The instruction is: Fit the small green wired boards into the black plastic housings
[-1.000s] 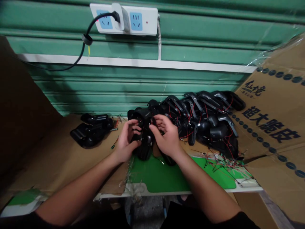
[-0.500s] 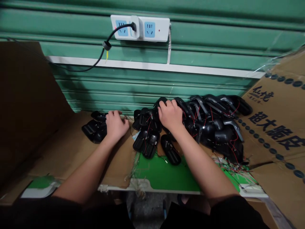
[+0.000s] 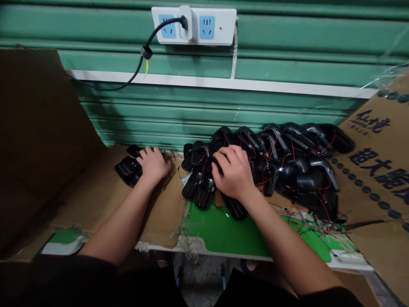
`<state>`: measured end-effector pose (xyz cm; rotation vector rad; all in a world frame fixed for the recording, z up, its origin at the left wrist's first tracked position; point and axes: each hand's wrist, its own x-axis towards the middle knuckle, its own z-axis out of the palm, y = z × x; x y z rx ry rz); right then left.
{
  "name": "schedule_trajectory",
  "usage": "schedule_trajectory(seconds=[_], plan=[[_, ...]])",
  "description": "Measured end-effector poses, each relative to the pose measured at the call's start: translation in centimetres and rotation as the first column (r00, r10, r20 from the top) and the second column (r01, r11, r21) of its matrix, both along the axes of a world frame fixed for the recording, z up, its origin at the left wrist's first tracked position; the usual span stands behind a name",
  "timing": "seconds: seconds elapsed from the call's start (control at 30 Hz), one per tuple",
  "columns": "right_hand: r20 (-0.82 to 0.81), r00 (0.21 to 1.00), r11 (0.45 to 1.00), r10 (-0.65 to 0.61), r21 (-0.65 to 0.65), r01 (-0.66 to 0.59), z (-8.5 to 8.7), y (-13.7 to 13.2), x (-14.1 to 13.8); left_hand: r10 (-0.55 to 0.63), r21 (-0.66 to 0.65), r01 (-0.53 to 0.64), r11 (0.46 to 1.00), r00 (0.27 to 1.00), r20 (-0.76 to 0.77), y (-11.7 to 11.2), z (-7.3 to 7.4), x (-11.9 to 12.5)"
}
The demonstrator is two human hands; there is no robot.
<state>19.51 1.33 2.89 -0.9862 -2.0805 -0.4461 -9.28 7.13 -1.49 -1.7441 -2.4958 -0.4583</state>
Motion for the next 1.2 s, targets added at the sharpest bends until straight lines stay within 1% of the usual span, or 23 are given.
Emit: schedule_trajectory(seconds=[0.07,0.1,0.17,0.23,0.3,0.4,0.47,0.57,0.67,0.73,0.83,0.9,0.93,1.0,1.03,1.07,1.1,1.13,1.2], plan=[[-0.033,0.988,0.985,0.149,-0.079,-0.151,-0.7,-1.1,-0.2,0.021,-0.05,-0.02,0.999,1.0,0.019,0.3,-0.2,-0.6],[-0.053,0.978,0.969,0.202,-0.132,-0.208,-1.1,-1.5,-0.2,0.019,-0.077,-0.016,0.997,0.999,0.033,0.5,-0.3,-0.8],[-0.097,0.958,0.932,0.268,-0.225,-0.284,-1.8,-1.9,-0.4,0.006,-0.104,0.0,0.995,0.998,0.055,1.0,-0.5,-1.3],[-0.114,0.948,0.904,0.296,-0.288,-0.317,-2.4,-2.0,-0.6,0.003,-0.107,0.005,0.994,0.998,0.07,1.3,-0.7,-1.6],[-0.099,0.945,0.888,0.313,-0.323,-0.328,-2.9,-2.0,-0.7,0.001,-0.113,0.007,0.994,0.997,0.072,1.5,-0.8,-1.9],[-0.066,0.938,0.872,0.34,-0.352,-0.34,-3.2,-1.9,-0.8,0.002,-0.126,0.005,0.992,0.999,0.051,1.5,-0.7,-2.1],[-0.064,0.933,0.864,0.354,-0.359,-0.352,-3.2,-2.0,-0.9,0.006,-0.1,-0.001,0.995,0.999,0.046,1.4,-0.3,-2.0],[-0.105,0.929,0.858,0.354,-0.359,-0.367,-2.9,-2.3,-1.1,-0.025,0.016,0.024,1.0,0.998,0.066,1.1,0.5,-1.8],[-0.171,0.924,0.85,0.342,-0.363,-0.381,-2.7,-2.6,-1.2,-0.104,0.188,0.076,0.979,0.984,0.144,0.6,1.4,-1.6],[-0.209,0.921,0.852,0.329,-0.355,-0.384,-2.6,-2.6,-1.4,-0.161,0.282,0.1,0.954,0.966,0.203,0.3,1.9,-1.3],[-0.258,0.926,0.859,0.276,-0.365,-0.358,-2.7,-2.8,-1.7,-0.247,0.404,0.124,0.906,0.931,0.268,-0.4,2.8,-0.6],[-0.303,0.928,0.851,0.217,-0.407,-0.332,-2.8,-3.1,-2.0,-0.335,0.485,0.146,0.862,0.883,0.328,-1.2,3.4,0.3],[-0.329,0.927,0.837,0.183,-0.443,-0.322,-2.8,-3.3,-2.2,-0.379,0.519,0.146,0.842,0.845,0.378,-1.6,3.7,0.9],[-0.384,0.917,0.781,0.109,-0.537,-0.319,-2.8,-3.8,-2.8,-0.451,0.548,0.119,0.828,0.723,0.524,-2.6,4.0,2.3],[-0.409,0.909,0.735,0.077,-0.593,-0.329,-2.8,-4.1,-3.1,-0.475,0.548,0.11,0.829,0.656,0.587,-3.1,4.0,3.1],[-0.435,0.899,0.677,0.055,-0.646,-0.354,-2.9,-4.3,-3.4,-0.494,0.547,0.112,0.83,0.604,0.626,-3.6,3.9,3.8],[-0.466,0.884,0.605,0.042,-0.692,-0.394,-2.9,-4.6,-3.7,-0.51,0.553,0.119,0.825,0.578,0.637,-4.1,3.8,4.5],[-0.509,0.86,0.525,0.031,-0.724,-0.447,-3.1,-4.8,-4.0,-0.523,0.561,0.128,0.818,0.572,0.632,-4.5,3.6,5.1],[-0.614,0.789,0.367,-0.008,-0.735,-0.569,-3.4,-5.0,-4.5,-0.547,0.584,0.146,0.799,0.582,0.602,-4.8,3.3,5.7]])
